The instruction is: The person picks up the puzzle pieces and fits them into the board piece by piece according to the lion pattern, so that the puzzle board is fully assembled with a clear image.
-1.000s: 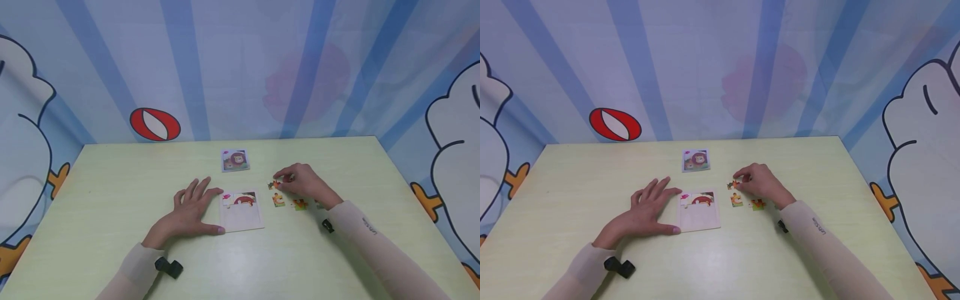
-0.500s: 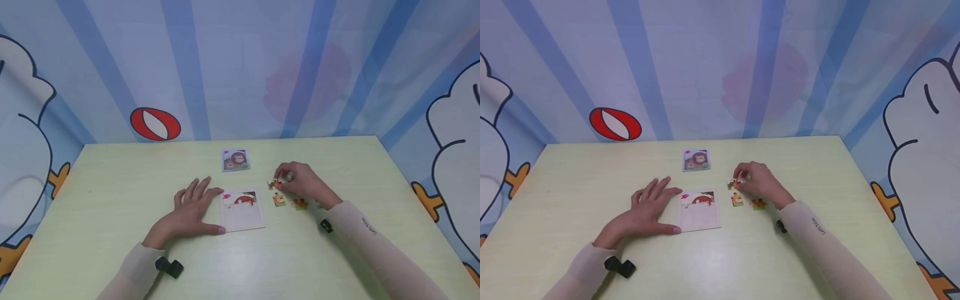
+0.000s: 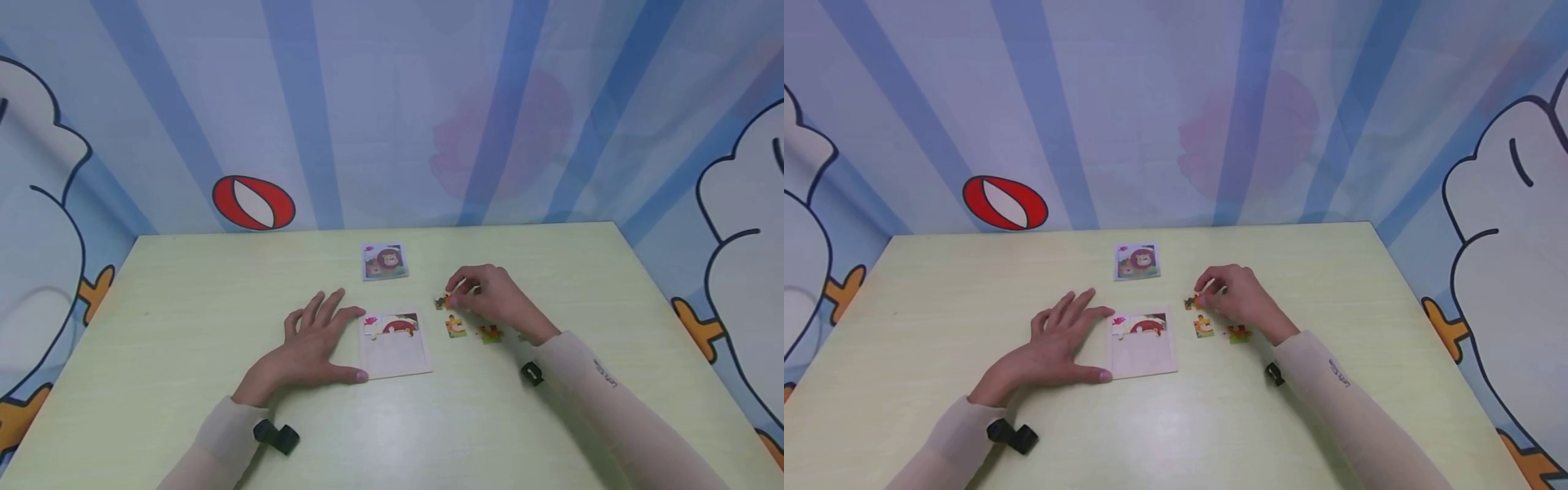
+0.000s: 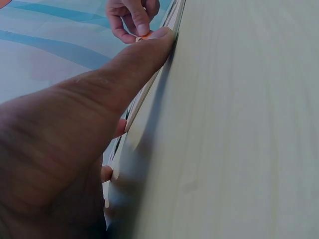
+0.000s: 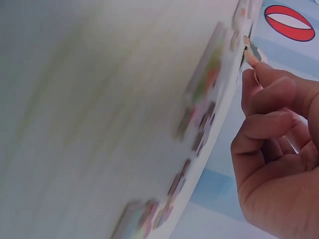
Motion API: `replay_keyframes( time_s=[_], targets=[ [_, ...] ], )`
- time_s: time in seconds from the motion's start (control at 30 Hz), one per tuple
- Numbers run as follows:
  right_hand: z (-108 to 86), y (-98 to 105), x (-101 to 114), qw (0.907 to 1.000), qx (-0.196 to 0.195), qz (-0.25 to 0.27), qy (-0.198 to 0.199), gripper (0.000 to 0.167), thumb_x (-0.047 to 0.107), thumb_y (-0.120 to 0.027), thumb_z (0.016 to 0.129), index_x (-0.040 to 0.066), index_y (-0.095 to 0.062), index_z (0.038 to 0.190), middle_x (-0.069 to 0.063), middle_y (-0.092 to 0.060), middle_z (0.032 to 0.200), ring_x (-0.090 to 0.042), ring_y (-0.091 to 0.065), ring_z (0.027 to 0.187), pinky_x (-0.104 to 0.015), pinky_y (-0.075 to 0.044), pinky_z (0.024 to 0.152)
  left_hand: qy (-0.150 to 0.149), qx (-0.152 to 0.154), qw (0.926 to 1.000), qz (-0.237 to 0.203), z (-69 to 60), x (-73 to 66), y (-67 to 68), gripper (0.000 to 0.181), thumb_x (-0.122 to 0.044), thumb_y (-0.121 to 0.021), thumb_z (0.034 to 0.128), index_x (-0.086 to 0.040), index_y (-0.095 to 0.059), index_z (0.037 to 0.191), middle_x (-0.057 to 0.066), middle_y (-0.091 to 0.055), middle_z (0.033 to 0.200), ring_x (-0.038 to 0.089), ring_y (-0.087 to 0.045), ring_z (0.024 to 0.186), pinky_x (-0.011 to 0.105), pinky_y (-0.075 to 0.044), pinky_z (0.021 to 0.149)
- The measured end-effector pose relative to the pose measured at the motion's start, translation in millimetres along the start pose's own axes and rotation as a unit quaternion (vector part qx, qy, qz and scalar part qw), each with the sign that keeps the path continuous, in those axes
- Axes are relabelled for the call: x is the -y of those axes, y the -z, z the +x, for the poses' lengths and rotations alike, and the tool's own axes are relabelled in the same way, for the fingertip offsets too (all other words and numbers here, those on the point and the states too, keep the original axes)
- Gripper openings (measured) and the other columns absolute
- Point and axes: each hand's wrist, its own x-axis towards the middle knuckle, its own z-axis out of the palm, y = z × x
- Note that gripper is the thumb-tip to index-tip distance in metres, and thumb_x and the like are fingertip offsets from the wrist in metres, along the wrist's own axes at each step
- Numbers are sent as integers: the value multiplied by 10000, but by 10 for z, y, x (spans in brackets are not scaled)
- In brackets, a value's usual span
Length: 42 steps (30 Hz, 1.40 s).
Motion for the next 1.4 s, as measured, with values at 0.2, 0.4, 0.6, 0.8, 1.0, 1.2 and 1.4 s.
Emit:
replay_keyframes(
  time_s=[0.2, 0.4, 0.6, 0.8, 1.0, 1.2, 1.4],
  targets=[
    [-9, -16, 81, 9985, -36, 393, -390, 131, 263, -763, 1009, 225, -794, 1131, -60, -782, 1015, -221, -638, 774, -345, -519, 677, 34, 13, 10000, 43, 5, -5, -7, 1034, -682, -852, 781, -309, -380, 1622, 113, -70, 1830, 448, -2, 1679, 751, -100, 1240],
    [-34, -41, 156, 9940, 25, 972, -502, 168, 268, -792, 990, 207, -801, 1146, -123, -779, 989, -203, -543, 615, -324, -477, 601, 39, 20, 10000, 49, 5, -14, -5, 1028, -678, -852, 785, -306, -384, 1621, 117, -70, 1831, 453, -5, 1679, 753, -107, 1240],
    [-65, -104, 198, 9838, 304, 1693, -498, 182, 231, -786, 992, 177, -796, 1166, -199, -759, 1000, -170, -407, 537, -297, -389, 544, 51, 50, 10000, 44, 11, -15, -5, 1026, -677, -847, 791, -305, -379, 1624, 119, -63, 1831, 454, 4, 1679, 754, -96, 1241],
    [-85, -192, 241, 9712, 626, 2252, -468, 218, 224, -786, 992, 135, -785, 1190, -162, -737, 917, -152, -332, 512, -324, -363, 546, 63, 46, 10000, 55, -1, -13, 0, 1029, -674, -851, 790, -301, -382, 1626, 127, -63, 1831, 461, 3, 1679, 756, -95, 1242],
    [-98, -303, 337, 9577, 915, 2688, -456, 232, 212, -804, 977, 122, -789, 1190, -72, -718, 815, -147, -303, 493, -305, -313, 527, 92, 62, 9999, 64, -3, 1, -9, 1027, -690, -843, 792, -306, -384, 1626, 127, -58, 1830, 464, 7, 1678, 760, -90, 1240],
    [-61, -420, 400, 9534, 1063, 2789, -431, 214, 187, -807, 971, 107, -800, 1170, -53, -790, 850, -125, -321, 490, -268, -295, 507, 70, 43, 9999, 63, 2, -5, -4, 1023, -706, -833, 794, -310, -386, 1624, 122, -61, 1830, 464, 7, 1678, 759, -94, 1236],
    [-24, -525, 460, 9535, 1174, 2730, -510, 225, 170, -819, 956, 90, -805, 1166, -37, -809, 862, -113, -335, 485, -252, -296, 503, 63, 55, 10000, 52, 6, -21, 10, 1022, -702, -832, 796, -309, -385, 1627, 122, -54, 1831, 464, 10, 1677, 756, -92, 1238]
  ],
)
